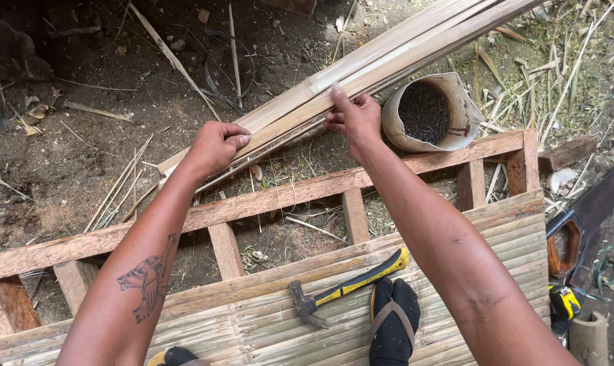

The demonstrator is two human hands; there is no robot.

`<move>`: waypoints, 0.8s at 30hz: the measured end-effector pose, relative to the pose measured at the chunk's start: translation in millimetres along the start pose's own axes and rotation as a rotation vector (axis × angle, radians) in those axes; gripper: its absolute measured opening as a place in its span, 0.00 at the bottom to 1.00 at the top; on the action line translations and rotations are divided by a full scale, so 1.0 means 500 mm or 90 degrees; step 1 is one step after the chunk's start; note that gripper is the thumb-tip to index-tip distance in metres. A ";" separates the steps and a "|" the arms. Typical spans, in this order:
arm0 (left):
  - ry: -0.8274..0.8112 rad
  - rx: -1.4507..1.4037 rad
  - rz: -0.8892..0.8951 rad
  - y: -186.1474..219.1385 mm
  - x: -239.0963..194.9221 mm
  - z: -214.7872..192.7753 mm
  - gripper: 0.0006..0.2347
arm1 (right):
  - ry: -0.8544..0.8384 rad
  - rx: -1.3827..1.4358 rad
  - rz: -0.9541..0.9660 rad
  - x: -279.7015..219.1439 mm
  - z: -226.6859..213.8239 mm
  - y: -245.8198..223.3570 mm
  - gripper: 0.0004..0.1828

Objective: The person hammers nails into thin bamboo strips to attach them to a wooden frame. They repeatedly pick up strips, position them, and drive nails using a hammer. The person also adjusts the strips and occasionally reaches for more nails from a container.

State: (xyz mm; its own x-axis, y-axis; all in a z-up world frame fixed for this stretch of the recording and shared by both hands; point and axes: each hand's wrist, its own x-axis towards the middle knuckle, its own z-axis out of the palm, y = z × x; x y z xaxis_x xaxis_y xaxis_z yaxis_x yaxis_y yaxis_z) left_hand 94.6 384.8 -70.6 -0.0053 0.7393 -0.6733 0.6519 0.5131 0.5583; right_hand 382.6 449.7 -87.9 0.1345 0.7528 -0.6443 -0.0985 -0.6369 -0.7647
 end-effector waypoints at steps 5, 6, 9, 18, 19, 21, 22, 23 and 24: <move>0.017 -0.039 0.043 0.002 -0.005 -0.010 0.10 | -0.006 0.069 0.025 0.000 0.000 -0.022 0.23; 0.015 -0.043 0.037 0.005 -0.010 -0.011 0.09 | -0.008 0.073 0.028 -0.002 0.000 -0.021 0.23; 0.019 -0.032 0.028 0.020 -0.022 -0.016 0.09 | -0.027 -0.049 -0.011 -0.002 0.011 -0.023 0.23; 0.051 0.017 0.050 0.050 -0.053 -0.022 0.07 | -0.009 -0.044 0.030 -0.014 0.006 -0.038 0.27; 0.056 0.019 0.047 0.053 -0.058 -0.020 0.07 | -0.012 -0.021 0.039 -0.014 -0.001 -0.044 0.27; 0.069 0.082 0.085 0.058 -0.073 -0.015 0.07 | -0.037 0.045 0.090 -0.017 -0.010 -0.053 0.26; 0.076 0.143 0.126 0.059 -0.085 -0.008 0.07 | -0.050 0.079 0.115 -0.018 -0.012 -0.055 0.26; 0.081 0.204 0.167 0.057 -0.096 0.001 0.07 | -0.057 0.115 0.126 -0.019 -0.014 -0.054 0.24; 0.064 0.182 0.179 0.054 -0.107 0.011 0.07 | -0.064 0.152 0.137 -0.020 -0.015 -0.051 0.23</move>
State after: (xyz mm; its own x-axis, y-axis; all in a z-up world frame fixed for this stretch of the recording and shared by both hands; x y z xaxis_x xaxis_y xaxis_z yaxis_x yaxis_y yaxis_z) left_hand 116.8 356.7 -22.3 0.1379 0.8798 -0.4549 0.8230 0.1537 0.5468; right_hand 391.1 457.4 -62.0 -0.0116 0.6256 -0.7800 -0.3434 -0.7352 -0.5845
